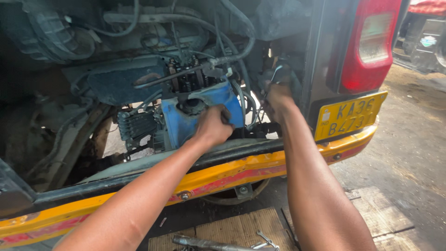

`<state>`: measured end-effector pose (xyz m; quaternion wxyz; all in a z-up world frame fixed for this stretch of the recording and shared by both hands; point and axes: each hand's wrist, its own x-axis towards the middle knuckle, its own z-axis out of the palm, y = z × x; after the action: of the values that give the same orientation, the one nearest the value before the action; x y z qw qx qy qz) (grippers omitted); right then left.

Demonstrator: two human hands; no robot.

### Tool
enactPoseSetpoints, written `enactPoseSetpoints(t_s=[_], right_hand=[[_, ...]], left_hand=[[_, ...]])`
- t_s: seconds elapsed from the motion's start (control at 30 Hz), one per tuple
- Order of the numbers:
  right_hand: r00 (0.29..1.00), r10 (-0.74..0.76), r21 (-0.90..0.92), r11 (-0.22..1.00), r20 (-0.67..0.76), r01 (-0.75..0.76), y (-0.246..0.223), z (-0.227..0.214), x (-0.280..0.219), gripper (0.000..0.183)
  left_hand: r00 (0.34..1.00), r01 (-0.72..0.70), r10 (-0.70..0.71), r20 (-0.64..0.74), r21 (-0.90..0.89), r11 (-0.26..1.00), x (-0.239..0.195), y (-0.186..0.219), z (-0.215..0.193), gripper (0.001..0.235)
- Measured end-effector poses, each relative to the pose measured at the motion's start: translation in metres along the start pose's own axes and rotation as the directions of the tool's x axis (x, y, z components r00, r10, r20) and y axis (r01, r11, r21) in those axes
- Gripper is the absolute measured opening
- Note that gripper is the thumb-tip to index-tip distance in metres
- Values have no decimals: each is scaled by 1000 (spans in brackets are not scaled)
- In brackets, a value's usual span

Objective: The person uses a wrench to loosen and remove bolts from a blue engine component under the rear of a yellow auto-rickshaw. They detach the component and set it aside, then continue to work on the exposed engine area.

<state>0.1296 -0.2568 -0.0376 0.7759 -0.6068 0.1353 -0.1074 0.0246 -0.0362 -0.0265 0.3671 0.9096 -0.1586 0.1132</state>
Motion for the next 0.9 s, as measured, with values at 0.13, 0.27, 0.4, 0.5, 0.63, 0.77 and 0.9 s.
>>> enactPoseSetpoints(t_s=[0.13,0.27,0.4,0.5,0.63,0.77,0.9], right_hand=[[980,100,-146,981,-172,-125,30,-7,15,28],[903,339,325,913,-263,-248,58,-21,28,31],[919,312,282,929,-241,-241,70,-27,33,32],[923,311,253,934,-227,-253,75,-21,30,32],[934,299,201,944,-196,-261,74,-14,26,33],[933,294,220,943,-206,-249,71,-10,25,34],[930,289,249,940,-227,-231,72,-14,26,35]], left_hand=[[941,-336,286,183,381,861,-6,5,-14,55],[842,-538,418,341,468,701,11,17,-12,76],[819,-570,371,438,544,617,28,21,-1,58],[834,-547,351,425,564,619,28,23,9,45],[873,-482,288,394,600,638,26,27,14,38],[882,-456,225,415,627,632,26,30,11,37],[870,-485,238,431,664,569,28,31,12,32]])
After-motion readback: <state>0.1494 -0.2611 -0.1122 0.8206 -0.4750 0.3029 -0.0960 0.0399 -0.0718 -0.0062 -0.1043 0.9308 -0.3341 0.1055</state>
